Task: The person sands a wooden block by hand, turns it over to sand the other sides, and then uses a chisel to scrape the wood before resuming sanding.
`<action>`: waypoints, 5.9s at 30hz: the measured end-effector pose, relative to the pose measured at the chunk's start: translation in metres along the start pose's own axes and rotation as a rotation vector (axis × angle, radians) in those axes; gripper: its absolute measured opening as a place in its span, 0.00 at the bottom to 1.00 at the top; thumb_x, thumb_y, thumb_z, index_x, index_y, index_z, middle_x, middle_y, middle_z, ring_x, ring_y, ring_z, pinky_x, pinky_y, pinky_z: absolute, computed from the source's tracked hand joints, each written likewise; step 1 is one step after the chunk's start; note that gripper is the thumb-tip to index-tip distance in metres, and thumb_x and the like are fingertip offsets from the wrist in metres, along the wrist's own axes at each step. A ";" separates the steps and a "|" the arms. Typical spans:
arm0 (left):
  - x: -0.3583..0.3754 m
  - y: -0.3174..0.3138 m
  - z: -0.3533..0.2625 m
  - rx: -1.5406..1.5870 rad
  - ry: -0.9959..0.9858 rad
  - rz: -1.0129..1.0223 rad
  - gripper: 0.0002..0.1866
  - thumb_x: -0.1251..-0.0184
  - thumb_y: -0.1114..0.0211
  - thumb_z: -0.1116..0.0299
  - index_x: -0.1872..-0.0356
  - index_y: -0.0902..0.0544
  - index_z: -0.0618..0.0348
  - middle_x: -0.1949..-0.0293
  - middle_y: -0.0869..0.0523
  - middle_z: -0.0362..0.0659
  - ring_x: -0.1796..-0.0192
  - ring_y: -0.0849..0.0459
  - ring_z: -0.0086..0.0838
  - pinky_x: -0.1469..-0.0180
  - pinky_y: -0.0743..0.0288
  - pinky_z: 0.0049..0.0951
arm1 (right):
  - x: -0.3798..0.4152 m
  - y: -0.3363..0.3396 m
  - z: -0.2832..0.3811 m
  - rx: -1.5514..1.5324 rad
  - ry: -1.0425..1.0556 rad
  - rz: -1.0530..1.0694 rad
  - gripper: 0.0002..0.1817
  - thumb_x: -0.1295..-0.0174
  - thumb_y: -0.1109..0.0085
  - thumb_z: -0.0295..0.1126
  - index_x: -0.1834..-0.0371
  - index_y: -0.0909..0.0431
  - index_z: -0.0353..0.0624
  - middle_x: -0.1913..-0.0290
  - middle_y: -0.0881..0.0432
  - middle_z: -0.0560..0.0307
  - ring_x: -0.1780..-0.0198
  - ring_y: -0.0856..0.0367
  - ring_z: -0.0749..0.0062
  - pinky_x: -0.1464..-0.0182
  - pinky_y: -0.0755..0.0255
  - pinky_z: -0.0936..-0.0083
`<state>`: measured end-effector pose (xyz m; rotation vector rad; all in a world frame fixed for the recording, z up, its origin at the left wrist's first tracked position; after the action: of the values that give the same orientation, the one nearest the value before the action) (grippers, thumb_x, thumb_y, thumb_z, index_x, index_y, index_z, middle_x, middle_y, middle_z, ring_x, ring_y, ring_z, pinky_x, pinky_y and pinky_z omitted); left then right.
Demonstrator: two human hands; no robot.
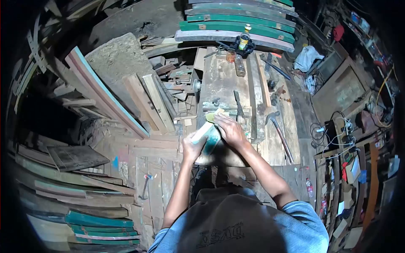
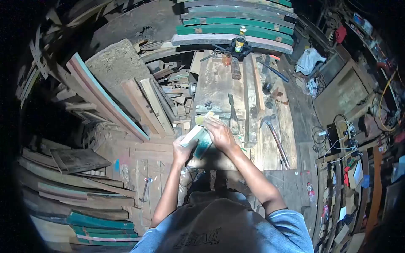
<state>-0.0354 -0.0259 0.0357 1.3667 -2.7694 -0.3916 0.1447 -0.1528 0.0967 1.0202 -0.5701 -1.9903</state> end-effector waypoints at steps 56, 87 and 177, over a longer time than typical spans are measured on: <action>-0.052 -0.017 0.045 0.289 -0.065 0.585 0.19 0.28 0.23 0.75 0.39 0.11 0.68 0.47 0.04 0.45 0.46 0.10 0.22 0.41 0.14 0.31 | 0.006 -0.018 0.043 0.122 -0.085 -0.015 0.13 0.31 0.32 0.23 0.45 0.08 0.39 0.41 0.05 0.45 0.36 0.07 0.51 0.30 0.15 0.58; -0.056 -0.022 0.036 0.293 -0.029 0.624 0.21 0.26 0.22 0.72 0.37 0.12 0.69 0.49 0.04 0.47 0.47 0.11 0.21 0.41 0.14 0.31 | 0.001 0.015 0.016 0.407 -0.251 -0.056 0.25 0.34 0.37 0.19 0.33 0.11 0.42 0.34 0.09 0.40 0.29 0.13 0.44 0.24 0.22 0.53; -0.055 -0.027 0.061 0.334 -0.103 0.597 0.16 0.26 0.24 0.76 0.42 0.11 0.70 0.51 0.03 0.47 0.51 0.08 0.23 0.47 0.14 0.30 | 0.024 -0.032 0.051 0.221 -0.087 -0.140 0.19 0.35 0.37 0.18 0.43 0.10 0.47 0.37 0.07 0.57 0.26 0.14 0.58 0.26 0.29 0.57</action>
<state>0.0110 0.0146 -0.0253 0.4889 -3.2376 0.0308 0.0798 -0.1531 0.0929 1.1373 -0.7993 -2.1374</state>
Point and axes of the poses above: each hand's wrist, its own x-axis away from the middle knuckle, its own y-axis out of the back of the hand, z = x × y, the point moved 4 cm from there along -x, towards the middle knuckle
